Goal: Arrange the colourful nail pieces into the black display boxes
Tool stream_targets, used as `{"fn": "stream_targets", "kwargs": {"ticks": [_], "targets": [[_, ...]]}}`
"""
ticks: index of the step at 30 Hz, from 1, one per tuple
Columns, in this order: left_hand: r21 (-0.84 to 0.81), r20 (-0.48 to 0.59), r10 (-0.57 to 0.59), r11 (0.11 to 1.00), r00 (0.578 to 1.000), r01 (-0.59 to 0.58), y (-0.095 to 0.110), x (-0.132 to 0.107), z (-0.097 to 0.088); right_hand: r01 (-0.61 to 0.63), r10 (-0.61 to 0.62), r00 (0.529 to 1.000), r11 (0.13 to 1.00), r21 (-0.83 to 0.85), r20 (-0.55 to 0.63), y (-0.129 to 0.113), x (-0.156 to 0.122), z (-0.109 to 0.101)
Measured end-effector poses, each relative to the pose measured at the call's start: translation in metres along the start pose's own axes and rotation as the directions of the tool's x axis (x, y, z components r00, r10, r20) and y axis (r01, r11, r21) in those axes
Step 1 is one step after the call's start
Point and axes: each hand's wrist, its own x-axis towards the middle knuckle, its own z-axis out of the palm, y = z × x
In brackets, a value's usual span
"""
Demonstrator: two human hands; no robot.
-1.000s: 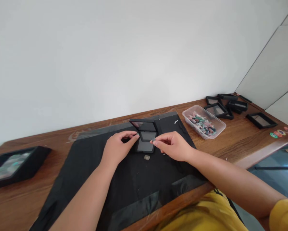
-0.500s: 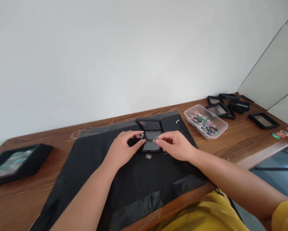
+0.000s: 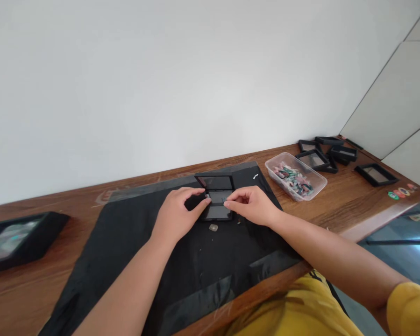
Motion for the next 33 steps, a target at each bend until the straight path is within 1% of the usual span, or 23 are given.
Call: {"fn": "stream_targets", "kwargs": {"ticks": [3, 5, 9, 14, 19, 23, 29, 33], "targets": [[0.001, -0.013, 0.011, 1.0, 1.0, -0.011, -0.004, 0.001, 0.004, -0.05, 0.05, 0.999, 0.998, 0.033, 0.01, -0.002, 0.002, 0.002], [-0.01, 0.012, 0.009, 1.0, 1.0, -0.009, -0.007, 0.001, 0.005, -0.086, 0.086, 0.996, 0.996, 0.018, 0.025, -0.004, 0.004, 0.003], [-0.012, 0.067, 0.024, 1.0, 0.997, -0.023, -0.011, 0.001, 0.005, -0.105, 0.109, 0.994, 0.985, -0.136, 0.022, -0.009, 0.008, 0.003], [0.003, 0.102, 0.046, 0.999, 0.994, -0.046, -0.014, 0.0, 0.005, -0.139, 0.151, 0.989, 0.927, -0.349, 0.007, -0.015, 0.013, 0.002], [0.009, 0.106, 0.077, 0.997, 0.991, -0.079, -0.014, -0.001, 0.005, -0.137, 0.152, 0.988, 0.896, -0.423, 0.001, -0.017, 0.016, 0.001], [0.006, 0.126, 0.09, 0.996, 0.988, -0.091, -0.013, -0.001, 0.004, -0.095, 0.106, 0.994, 0.893, -0.439, -0.001, -0.015, 0.015, 0.0], [-0.031, 0.135, 0.086, 0.996, 0.987, -0.082, -0.014, -0.001, 0.002, 0.014, 0.025, 0.996, 0.912, -0.411, 0.089, -0.009, 0.01, -0.002], [-0.053, 0.146, 0.108, 0.993, 0.983, -0.102, -0.016, -0.001, 0.002, 0.081, -0.029, 0.992, 0.888, -0.453, 0.12, -0.008, 0.009, -0.003]]}}
